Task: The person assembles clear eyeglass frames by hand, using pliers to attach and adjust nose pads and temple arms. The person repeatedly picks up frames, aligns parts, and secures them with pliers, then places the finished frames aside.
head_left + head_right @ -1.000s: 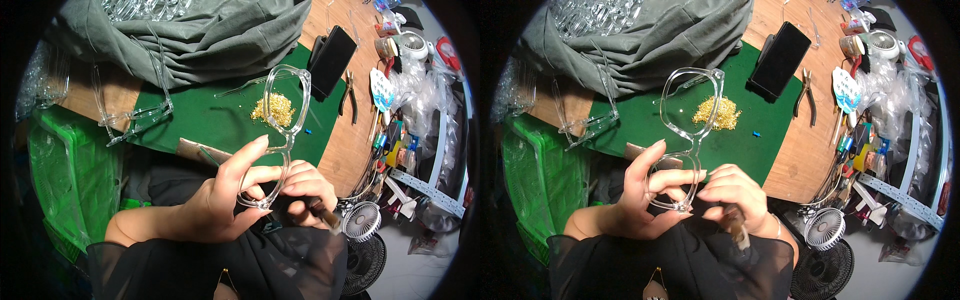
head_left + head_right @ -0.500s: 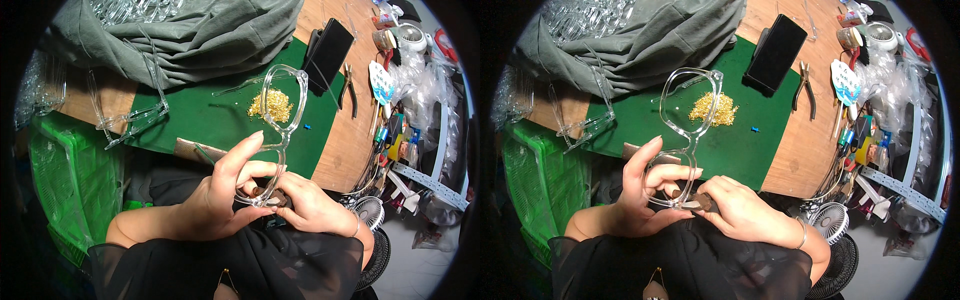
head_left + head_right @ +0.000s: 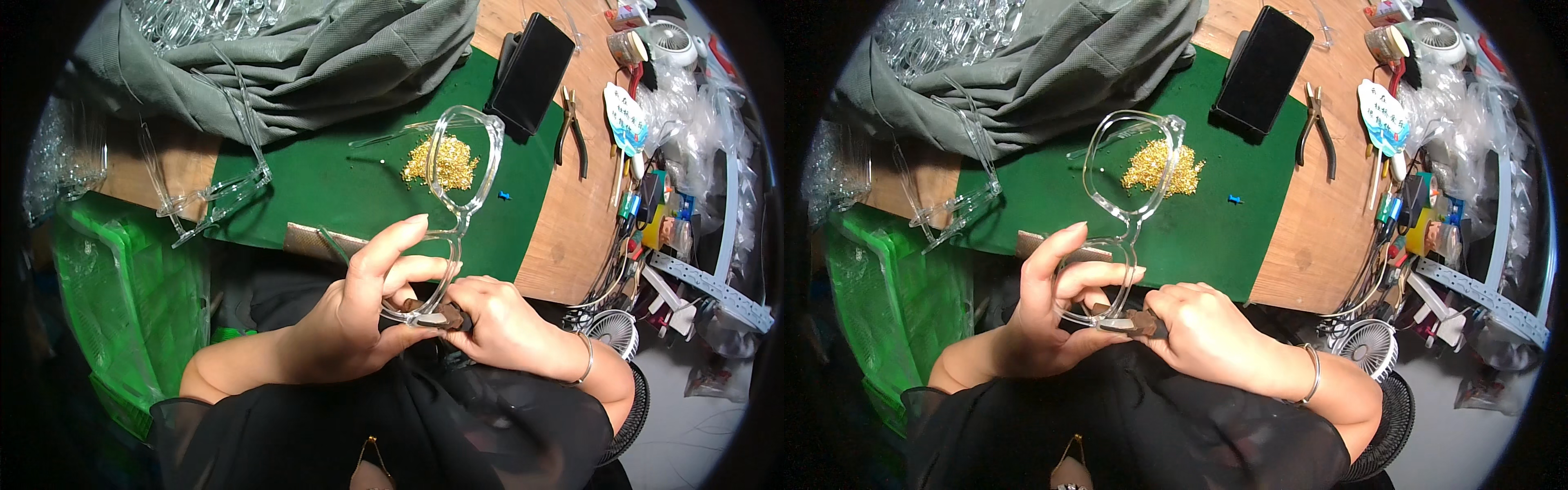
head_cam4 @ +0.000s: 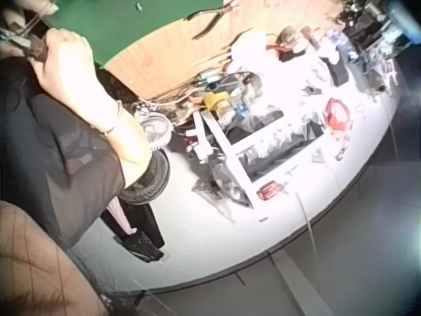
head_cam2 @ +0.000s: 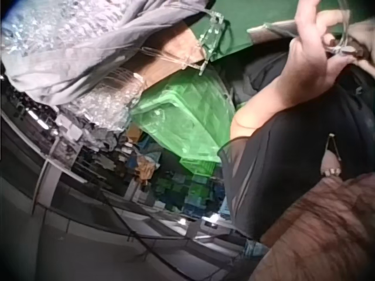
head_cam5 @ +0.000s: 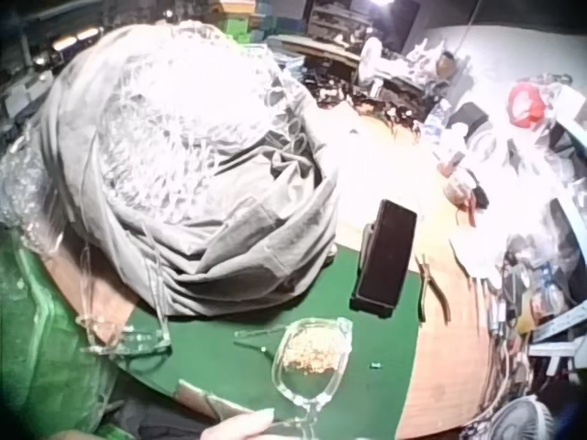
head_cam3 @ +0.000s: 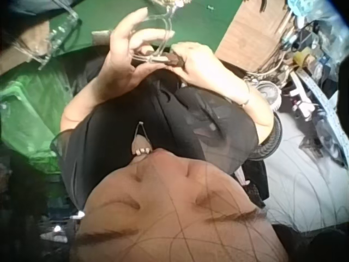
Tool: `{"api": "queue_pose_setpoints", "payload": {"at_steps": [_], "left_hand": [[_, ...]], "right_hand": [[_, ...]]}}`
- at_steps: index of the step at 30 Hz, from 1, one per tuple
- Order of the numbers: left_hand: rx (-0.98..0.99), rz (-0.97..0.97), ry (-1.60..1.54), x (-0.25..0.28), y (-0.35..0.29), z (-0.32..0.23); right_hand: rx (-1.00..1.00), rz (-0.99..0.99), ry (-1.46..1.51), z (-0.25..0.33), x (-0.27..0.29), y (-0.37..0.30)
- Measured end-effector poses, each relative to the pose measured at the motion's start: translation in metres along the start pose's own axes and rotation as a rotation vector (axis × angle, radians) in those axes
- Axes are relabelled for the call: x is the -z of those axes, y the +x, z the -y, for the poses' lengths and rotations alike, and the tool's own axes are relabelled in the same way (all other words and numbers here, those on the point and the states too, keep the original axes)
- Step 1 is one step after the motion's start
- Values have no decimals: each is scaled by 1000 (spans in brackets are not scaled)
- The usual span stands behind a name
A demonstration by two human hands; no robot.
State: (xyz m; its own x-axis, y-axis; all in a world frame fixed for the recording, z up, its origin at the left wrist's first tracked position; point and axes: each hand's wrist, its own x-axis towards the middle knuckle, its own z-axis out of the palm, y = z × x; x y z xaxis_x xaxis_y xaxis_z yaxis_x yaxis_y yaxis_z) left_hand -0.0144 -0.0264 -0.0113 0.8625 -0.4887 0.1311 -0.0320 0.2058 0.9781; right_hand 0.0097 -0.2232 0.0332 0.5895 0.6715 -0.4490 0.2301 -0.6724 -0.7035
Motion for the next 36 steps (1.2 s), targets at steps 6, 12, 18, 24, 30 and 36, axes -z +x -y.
{"api": "queue_pose_setpoints", "payload": {"at_steps": [6,12,18,24,30,36], "left_hand": [[39,-43,-42,2,7,-9],[142,-53,-123,2,7,-13],[155,-68,-141,3,6,-11],[171,-84,-141,2,6,-9],[179,-47,-228,3,7,-4],[30,-186,-282,13,12,-16]], "right_hand": [[-142,304,624,0,15,1],[-146,349,583,6,23,1],[-198,400,591,9,29,2],[-130,233,293,13,25,3],[-221,307,380,10,22,7],[-86,115,476,-7,40,6]]}}
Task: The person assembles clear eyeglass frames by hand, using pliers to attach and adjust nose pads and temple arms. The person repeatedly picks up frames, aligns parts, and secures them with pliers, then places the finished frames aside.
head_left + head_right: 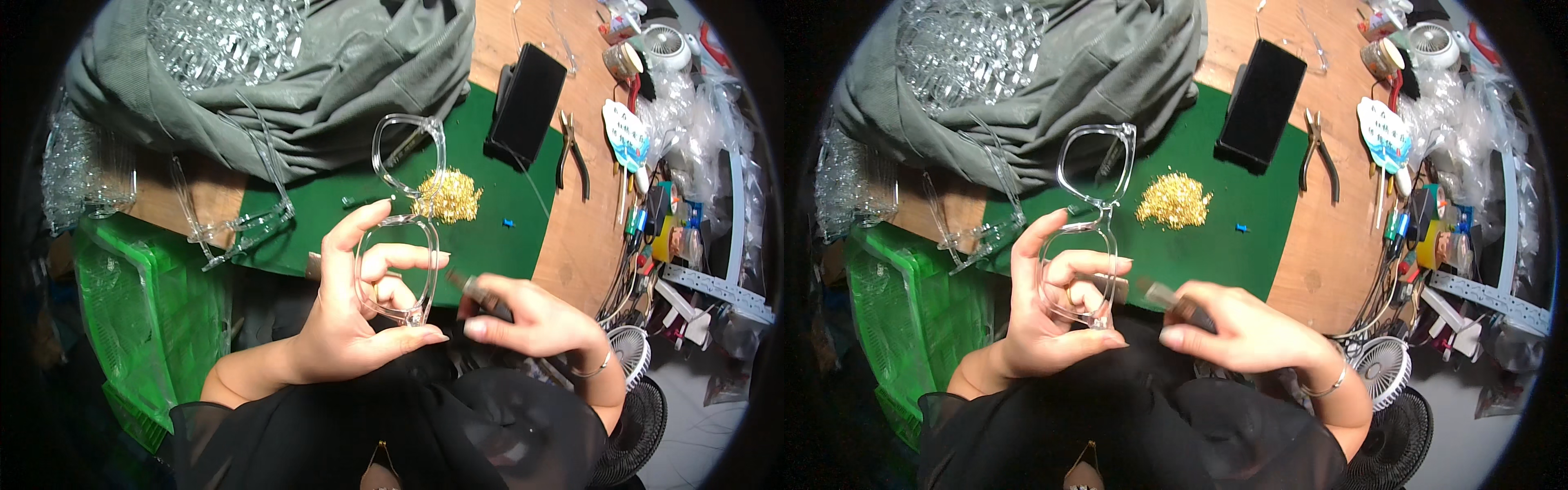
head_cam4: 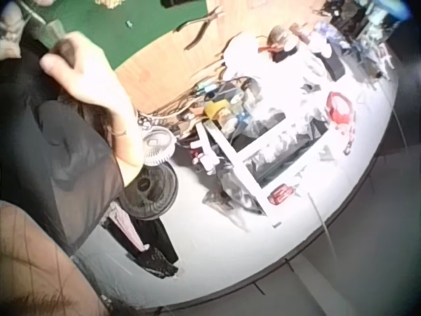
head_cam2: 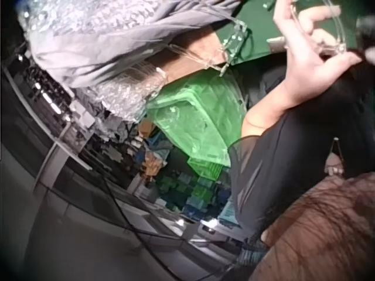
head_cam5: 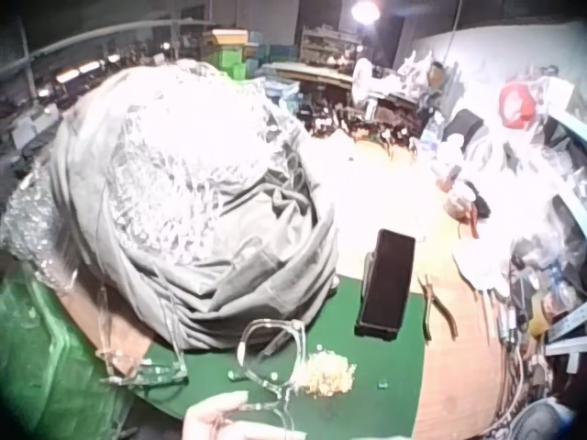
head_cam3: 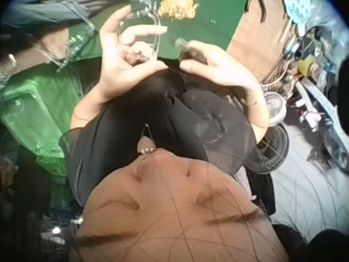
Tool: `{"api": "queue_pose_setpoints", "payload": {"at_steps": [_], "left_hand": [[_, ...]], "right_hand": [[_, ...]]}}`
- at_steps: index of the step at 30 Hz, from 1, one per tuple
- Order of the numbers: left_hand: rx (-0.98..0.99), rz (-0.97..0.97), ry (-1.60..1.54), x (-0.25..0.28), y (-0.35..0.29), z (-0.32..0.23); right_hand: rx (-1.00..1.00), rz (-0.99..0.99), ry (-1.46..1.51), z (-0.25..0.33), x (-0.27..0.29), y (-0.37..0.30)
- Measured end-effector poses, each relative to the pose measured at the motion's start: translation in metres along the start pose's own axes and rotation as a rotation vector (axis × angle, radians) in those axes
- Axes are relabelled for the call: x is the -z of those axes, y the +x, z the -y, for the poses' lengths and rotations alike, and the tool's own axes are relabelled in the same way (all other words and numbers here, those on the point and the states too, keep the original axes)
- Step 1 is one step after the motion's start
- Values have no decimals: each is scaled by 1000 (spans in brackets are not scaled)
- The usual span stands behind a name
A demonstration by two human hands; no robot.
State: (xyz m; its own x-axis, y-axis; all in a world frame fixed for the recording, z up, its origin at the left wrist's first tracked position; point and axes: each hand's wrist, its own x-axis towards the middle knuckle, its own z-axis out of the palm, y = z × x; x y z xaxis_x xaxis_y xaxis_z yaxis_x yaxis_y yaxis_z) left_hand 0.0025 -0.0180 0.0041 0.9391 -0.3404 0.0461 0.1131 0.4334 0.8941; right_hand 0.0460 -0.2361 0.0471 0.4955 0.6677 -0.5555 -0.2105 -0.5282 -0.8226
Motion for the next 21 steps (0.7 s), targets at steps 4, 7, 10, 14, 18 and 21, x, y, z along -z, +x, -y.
{"api": "queue_pose_setpoints", "payload": {"at_steps": [4,7,10,14,18,21], "left_hand": [[51,41,-133,-5,11,0],[-11,-33,-72,-5,5,0],[-74,-32,6,-2,1,-2],[-215,29,273,-11,5,5],[-306,-69,477,-9,1,9],[-394,-106,716,-7,-9,10]], "right_hand": [[159,-448,96,-59,-29,23],[260,-486,27,-81,-43,32],[302,-420,32,-70,-44,29],[207,-391,244,-70,-34,31],[50,-352,462,-47,-42,3],[41,192,828,-24,-47,-13]]}}
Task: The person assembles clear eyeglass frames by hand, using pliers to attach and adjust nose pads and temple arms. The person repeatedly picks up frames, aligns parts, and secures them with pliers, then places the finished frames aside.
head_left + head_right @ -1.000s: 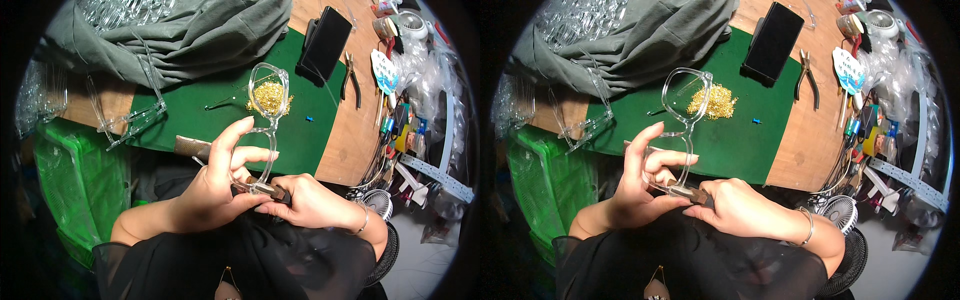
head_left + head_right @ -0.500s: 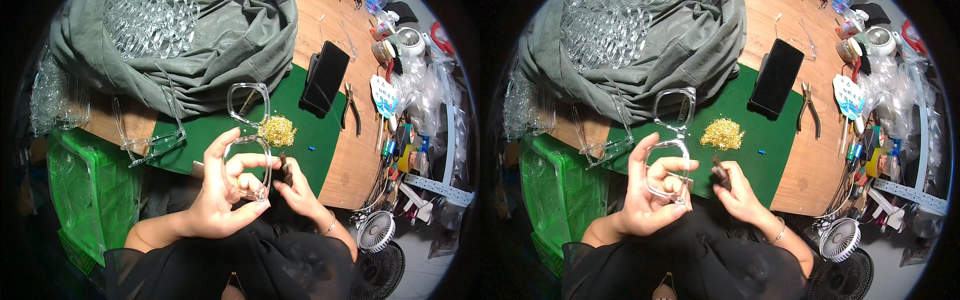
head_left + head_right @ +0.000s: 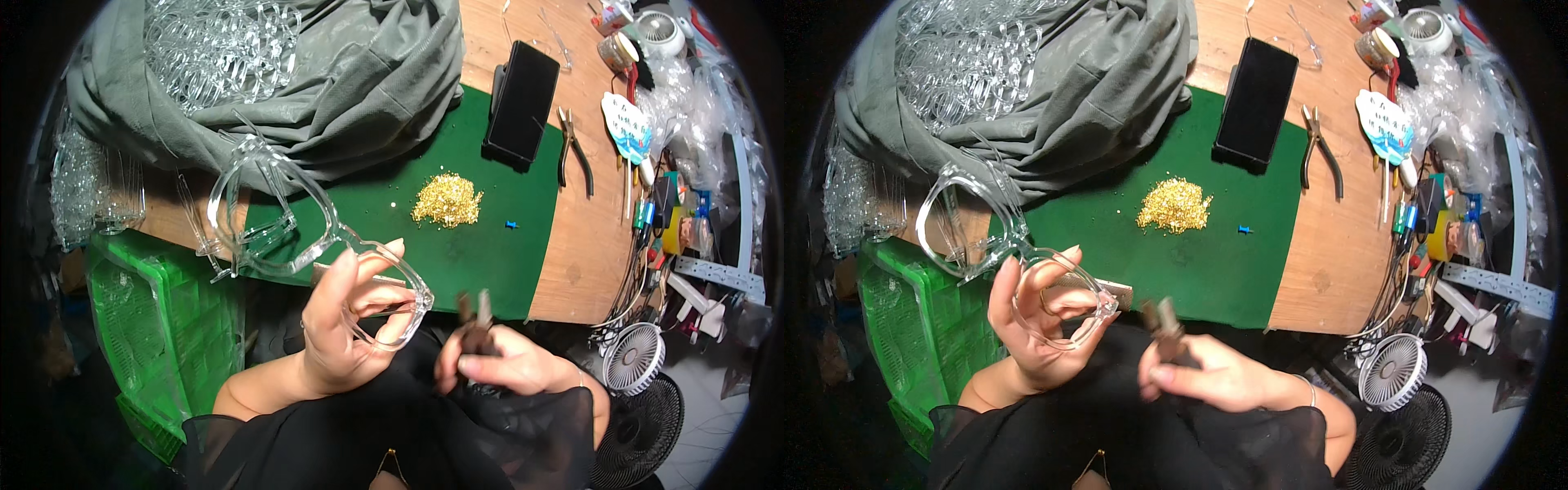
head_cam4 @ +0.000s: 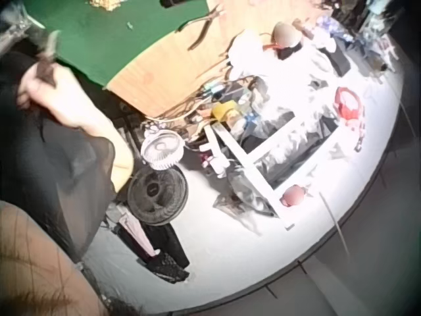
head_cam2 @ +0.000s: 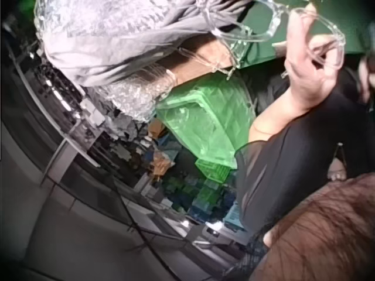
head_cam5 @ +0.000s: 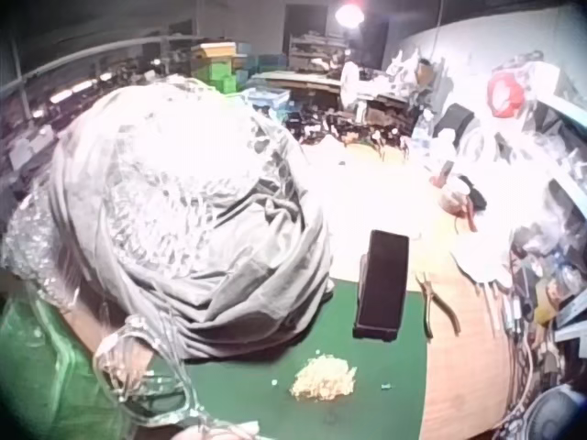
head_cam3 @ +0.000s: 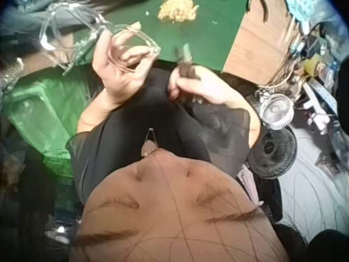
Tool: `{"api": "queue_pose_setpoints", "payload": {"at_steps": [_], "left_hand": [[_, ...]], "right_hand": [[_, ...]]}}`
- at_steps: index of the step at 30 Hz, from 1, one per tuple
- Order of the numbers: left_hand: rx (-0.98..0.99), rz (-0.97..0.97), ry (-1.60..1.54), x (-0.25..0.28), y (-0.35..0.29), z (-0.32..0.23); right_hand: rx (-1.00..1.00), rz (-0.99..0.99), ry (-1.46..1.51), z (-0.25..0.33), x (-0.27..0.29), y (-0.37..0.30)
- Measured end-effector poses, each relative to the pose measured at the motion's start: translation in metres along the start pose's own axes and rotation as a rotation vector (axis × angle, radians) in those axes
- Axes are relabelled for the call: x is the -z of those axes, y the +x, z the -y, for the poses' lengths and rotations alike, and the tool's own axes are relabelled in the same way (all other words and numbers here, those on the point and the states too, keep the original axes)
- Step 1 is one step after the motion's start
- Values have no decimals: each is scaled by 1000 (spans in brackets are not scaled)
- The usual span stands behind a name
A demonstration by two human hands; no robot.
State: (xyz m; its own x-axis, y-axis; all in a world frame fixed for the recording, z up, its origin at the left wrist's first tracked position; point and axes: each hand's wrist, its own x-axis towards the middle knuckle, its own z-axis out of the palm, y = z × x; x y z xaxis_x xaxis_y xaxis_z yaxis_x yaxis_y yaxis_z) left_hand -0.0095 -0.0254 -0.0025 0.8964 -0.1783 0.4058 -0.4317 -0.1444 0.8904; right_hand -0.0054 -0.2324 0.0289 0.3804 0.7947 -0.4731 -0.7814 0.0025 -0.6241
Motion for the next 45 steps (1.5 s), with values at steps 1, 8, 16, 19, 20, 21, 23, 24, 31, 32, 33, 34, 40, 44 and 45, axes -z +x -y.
{"api": "queue_pose_setpoints", "payload": {"at_steps": [1,8,16,19,20,21,23,24,31,32,33,34,40,44,45], "left_hand": [[-30,-46,7,-4,0,2],[-183,-206,82,-17,-1,10],[-148,-109,204,-11,-9,12],[-160,-96,234,-12,-7,14],[-160,-92,230,-12,-7,15],[-166,-90,226,-12,-6,15],[-172,-85,220,-13,-7,16],[-174,-82,220,-13,-7,16],[-186,-87,221,-16,-8,18],[-183,-87,218,-17,-8,18],[-183,-85,216,-17,-8,19],[-185,-87,214,-16,-8,19],[-185,-83,207,-16,-9,19],[-177,-65,194,-13,-7,19],[-171,-56,186,-13,-7,20]], "right_hand": [[-23,79,-22,0,-7,1],[-147,156,266,0,-19,16],[-169,80,535,1,-33,16],[-131,80,621,-1,-35,17],[-137,62,657,-2,-37,17],[-142,44,693,-2,-38,17],[-131,11,743,-3,-41,18],[-126,-6,768,-4,-42,18],[-63,42,897,-14,-43,22],[-60,34,900,-13,-44,23],[-57,25,902,-13,-45,23],[-45,34,901,-14,-45,24],[6,43,849,-24,-44,31],[2,9,822,-30,-42,34],[3,11,833,-31,-41,34]]}}
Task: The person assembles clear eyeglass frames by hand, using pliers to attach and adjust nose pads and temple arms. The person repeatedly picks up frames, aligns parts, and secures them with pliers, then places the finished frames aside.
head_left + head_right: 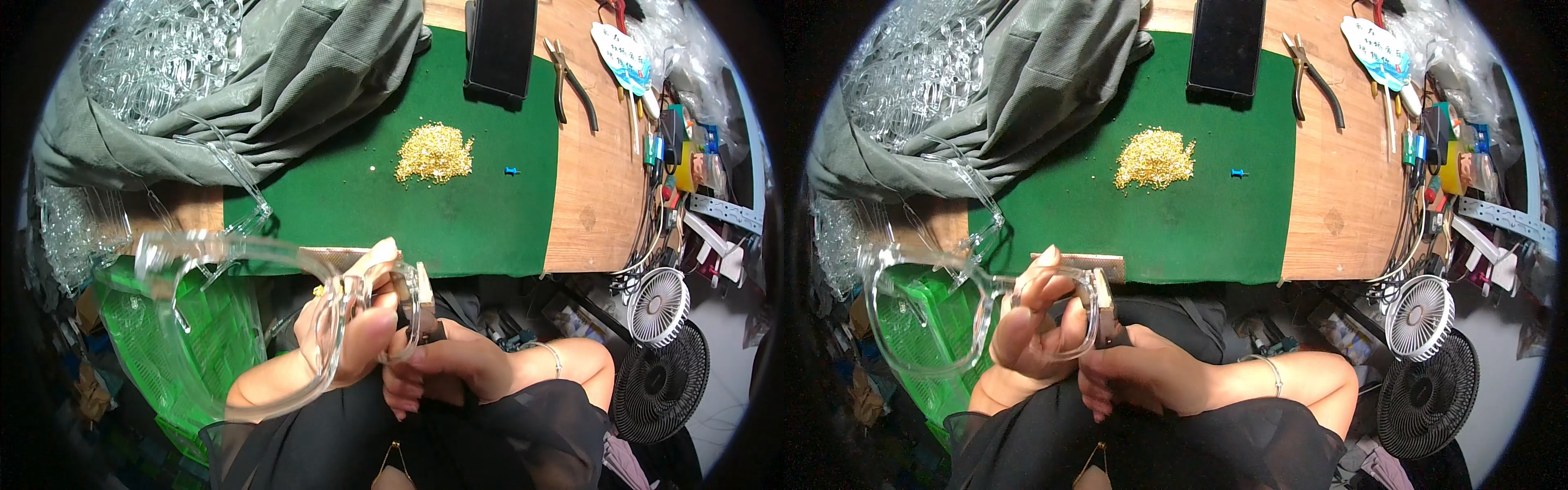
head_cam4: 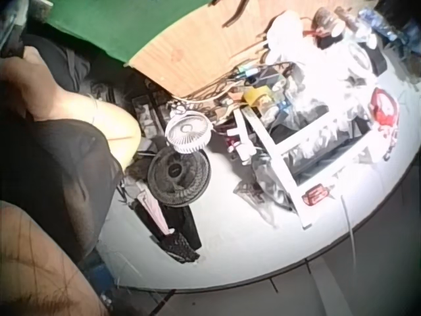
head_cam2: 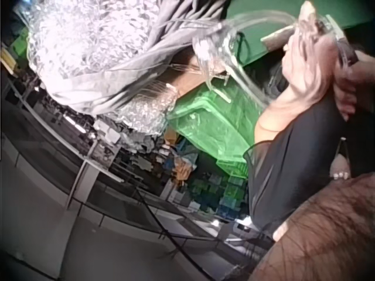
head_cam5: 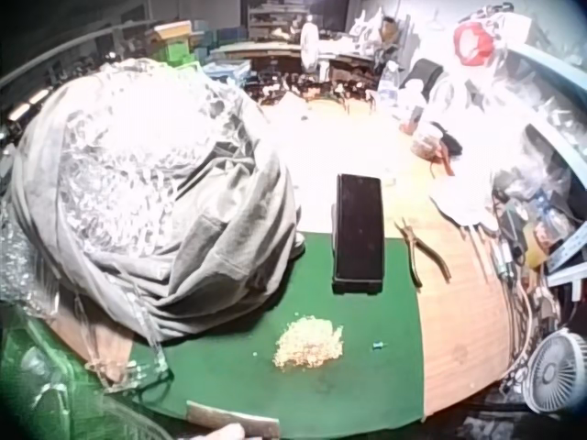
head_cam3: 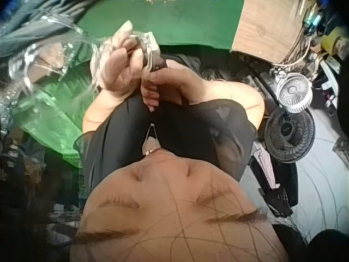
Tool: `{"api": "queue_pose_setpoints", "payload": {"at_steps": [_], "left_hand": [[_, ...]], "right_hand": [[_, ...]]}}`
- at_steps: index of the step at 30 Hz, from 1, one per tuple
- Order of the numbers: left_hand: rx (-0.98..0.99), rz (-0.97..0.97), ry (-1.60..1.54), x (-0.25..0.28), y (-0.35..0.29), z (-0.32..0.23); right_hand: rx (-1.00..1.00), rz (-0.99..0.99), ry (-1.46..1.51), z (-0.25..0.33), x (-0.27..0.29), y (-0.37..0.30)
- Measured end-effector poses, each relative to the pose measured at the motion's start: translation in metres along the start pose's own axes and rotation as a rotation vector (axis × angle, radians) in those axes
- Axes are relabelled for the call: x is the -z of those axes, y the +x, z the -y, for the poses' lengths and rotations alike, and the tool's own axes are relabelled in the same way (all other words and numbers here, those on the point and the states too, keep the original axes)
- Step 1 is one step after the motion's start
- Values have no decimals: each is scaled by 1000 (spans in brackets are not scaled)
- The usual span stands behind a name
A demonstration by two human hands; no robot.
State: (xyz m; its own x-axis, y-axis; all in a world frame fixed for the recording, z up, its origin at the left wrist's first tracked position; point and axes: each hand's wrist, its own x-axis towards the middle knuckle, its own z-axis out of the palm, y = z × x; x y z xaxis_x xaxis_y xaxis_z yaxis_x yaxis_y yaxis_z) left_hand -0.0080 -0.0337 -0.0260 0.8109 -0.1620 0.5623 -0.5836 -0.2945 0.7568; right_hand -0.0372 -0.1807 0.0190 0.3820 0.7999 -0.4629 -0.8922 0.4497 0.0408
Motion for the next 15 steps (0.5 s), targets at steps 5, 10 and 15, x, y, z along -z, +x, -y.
{"api": "queue_pose_setpoints", "payload": {"at_steps": [5,10,15], "left_hand": [[8,-36,-77,-3,5,0],[48,-172,-152,-3,4,3],[316,-78,-517,30,18,-2]], "right_hand": [[-69,-22,-52,18,-13,-3],[-221,-3,-310,37,-5,-11],[-61,-245,-1152,75,-7,-19]]}}
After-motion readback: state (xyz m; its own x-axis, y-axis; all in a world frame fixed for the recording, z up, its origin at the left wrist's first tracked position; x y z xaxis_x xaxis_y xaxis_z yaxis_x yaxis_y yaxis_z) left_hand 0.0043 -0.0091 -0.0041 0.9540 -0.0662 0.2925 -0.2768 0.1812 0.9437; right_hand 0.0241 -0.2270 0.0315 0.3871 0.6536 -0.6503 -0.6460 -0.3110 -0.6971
